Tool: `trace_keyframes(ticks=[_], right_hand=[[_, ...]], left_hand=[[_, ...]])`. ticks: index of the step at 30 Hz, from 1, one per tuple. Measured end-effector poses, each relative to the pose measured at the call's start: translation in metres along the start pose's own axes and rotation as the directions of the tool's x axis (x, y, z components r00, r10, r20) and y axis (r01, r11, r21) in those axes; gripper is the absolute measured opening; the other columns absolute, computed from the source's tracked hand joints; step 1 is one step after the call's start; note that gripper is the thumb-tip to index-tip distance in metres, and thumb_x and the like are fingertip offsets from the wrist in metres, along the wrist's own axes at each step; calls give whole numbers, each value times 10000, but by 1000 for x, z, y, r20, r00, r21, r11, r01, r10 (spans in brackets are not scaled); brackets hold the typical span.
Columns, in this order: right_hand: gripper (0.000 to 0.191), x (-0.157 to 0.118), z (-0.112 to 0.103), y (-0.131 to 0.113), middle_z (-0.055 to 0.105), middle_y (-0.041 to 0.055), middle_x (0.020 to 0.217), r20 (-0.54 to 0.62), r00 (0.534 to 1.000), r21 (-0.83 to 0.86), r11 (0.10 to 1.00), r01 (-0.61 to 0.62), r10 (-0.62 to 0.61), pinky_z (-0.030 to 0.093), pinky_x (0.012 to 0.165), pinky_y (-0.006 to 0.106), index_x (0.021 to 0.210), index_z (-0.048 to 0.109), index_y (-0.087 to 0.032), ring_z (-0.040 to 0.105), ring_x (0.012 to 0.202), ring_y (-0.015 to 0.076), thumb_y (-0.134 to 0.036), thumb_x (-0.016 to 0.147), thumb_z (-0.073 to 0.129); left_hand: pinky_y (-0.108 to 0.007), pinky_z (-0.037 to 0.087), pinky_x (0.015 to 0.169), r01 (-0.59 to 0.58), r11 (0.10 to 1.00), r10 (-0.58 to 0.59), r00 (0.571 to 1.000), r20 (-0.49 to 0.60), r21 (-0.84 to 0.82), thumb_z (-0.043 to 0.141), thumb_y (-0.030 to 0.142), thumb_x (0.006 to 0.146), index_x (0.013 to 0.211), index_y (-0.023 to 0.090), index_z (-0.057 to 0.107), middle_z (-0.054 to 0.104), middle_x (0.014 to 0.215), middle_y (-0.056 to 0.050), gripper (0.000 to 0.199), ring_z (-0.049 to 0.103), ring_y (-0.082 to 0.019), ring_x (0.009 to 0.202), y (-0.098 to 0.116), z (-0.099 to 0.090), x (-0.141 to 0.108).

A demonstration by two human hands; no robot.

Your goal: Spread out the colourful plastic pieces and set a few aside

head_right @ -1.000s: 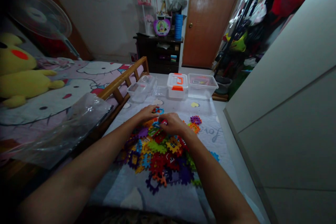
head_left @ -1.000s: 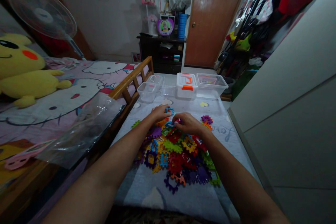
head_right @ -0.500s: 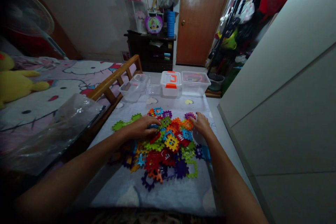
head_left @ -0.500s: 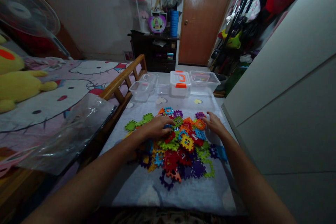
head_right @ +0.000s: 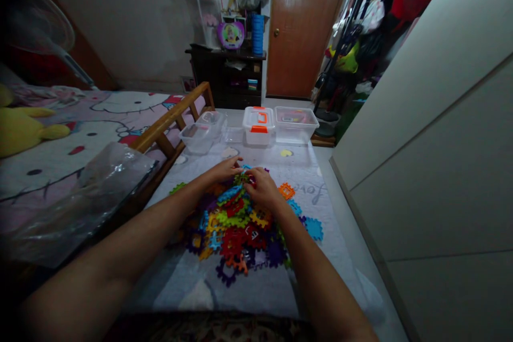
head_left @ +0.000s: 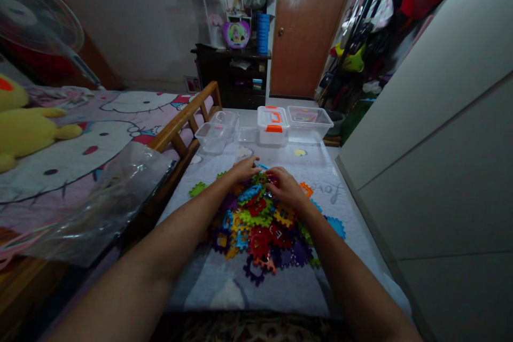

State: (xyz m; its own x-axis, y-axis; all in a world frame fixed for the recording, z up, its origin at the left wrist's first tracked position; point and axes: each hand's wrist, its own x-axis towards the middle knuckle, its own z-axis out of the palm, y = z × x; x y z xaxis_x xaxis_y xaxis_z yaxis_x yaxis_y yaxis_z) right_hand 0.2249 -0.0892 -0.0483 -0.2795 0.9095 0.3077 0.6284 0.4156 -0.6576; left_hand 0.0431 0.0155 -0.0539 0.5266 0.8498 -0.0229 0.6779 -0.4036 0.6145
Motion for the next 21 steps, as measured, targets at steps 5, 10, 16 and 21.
trace_keyframes(ticks=[5,10,16,21], right_hand=[[280,-13,1,-40,636,90,1206,23,989,28,989,145,-146,461,1031,411,1097,639,-212,581,1155,219,-123,834,599],[281,-59,-31,-31,632,102,1247,-84,995,7,998,64,-63,468,1039,424,1178,623,-226,591,1178,226,-226,904,563],[610,-153,-61,39,527,195,1410,-250,892,-319,838,-444,377,373,1101,577,1355,533,-182,460,1343,367,-547,866,540],[744,-179,-36,47,441,188,1509,-212,837,-393,740,-545,504,324,1124,581,1466,426,-180,381,1411,375,-622,871,484]], left_hand=[[-289,530,724,-30,994,40,995,87,-104,511,213,820,1245,141,594,708,888,-37,439,653,-177,770,16,-11,-12],[-387,469,1009,-248,963,242,968,-67,-107,458,343,928,1177,184,649,679,1165,-91,351,619,-224,1100,41,-25,-72],[-545,208,1194,-15,973,90,945,-315,231,561,600,853,1381,264,530,457,1494,-112,627,314,-342,1445,3,-22,-182],[-592,230,1164,402,891,-294,866,-404,214,506,645,835,1437,219,475,382,1519,-163,739,278,-398,1445,-49,11,-225]])
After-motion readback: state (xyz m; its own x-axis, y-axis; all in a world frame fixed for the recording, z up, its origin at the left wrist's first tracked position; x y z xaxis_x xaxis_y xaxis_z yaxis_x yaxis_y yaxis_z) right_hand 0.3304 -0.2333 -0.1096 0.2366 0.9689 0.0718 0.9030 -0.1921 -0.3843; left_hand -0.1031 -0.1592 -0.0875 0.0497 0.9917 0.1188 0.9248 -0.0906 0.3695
